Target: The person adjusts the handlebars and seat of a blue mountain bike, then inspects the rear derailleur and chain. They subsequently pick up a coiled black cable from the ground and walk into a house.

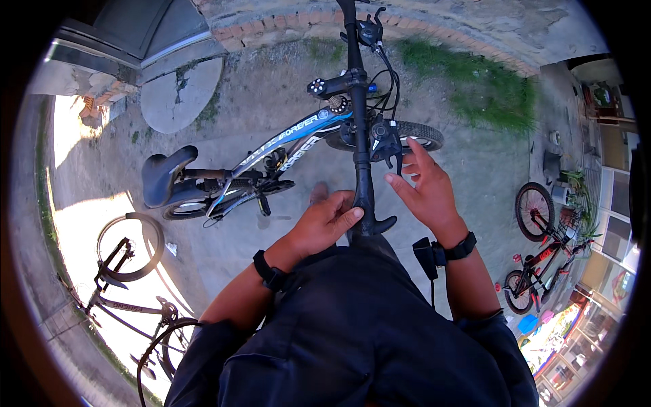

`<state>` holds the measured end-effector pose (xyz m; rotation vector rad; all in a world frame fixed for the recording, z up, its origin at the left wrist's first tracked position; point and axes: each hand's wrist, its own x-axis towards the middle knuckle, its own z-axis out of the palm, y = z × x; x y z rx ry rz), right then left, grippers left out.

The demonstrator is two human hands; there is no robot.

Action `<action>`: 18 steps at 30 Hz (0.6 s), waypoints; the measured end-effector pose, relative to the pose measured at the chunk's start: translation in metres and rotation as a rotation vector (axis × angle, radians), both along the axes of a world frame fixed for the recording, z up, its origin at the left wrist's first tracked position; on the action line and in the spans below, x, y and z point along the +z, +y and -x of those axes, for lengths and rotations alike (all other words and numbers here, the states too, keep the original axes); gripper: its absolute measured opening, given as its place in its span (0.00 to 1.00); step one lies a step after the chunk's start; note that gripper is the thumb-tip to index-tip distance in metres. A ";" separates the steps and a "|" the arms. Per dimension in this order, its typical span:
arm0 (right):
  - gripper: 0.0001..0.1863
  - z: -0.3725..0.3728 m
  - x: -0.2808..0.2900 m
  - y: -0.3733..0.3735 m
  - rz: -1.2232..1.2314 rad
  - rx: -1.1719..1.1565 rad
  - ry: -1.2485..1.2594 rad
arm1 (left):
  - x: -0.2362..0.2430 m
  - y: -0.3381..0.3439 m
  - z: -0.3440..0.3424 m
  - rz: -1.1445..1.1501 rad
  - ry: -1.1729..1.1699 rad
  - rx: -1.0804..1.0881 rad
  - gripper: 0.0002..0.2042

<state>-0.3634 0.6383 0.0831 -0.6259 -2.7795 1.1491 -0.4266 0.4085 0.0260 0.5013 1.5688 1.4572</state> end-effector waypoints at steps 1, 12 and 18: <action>0.42 0.003 -0.001 0.000 -0.007 0.008 0.008 | -0.004 0.002 -0.002 -0.006 0.021 -0.008 0.19; 0.40 0.014 -0.006 0.003 0.024 0.036 -0.034 | 0.001 0.012 0.013 0.119 0.042 -0.219 0.19; 0.39 0.014 -0.005 0.002 -0.017 0.047 -0.020 | 0.003 0.012 0.018 0.156 0.020 -0.287 0.21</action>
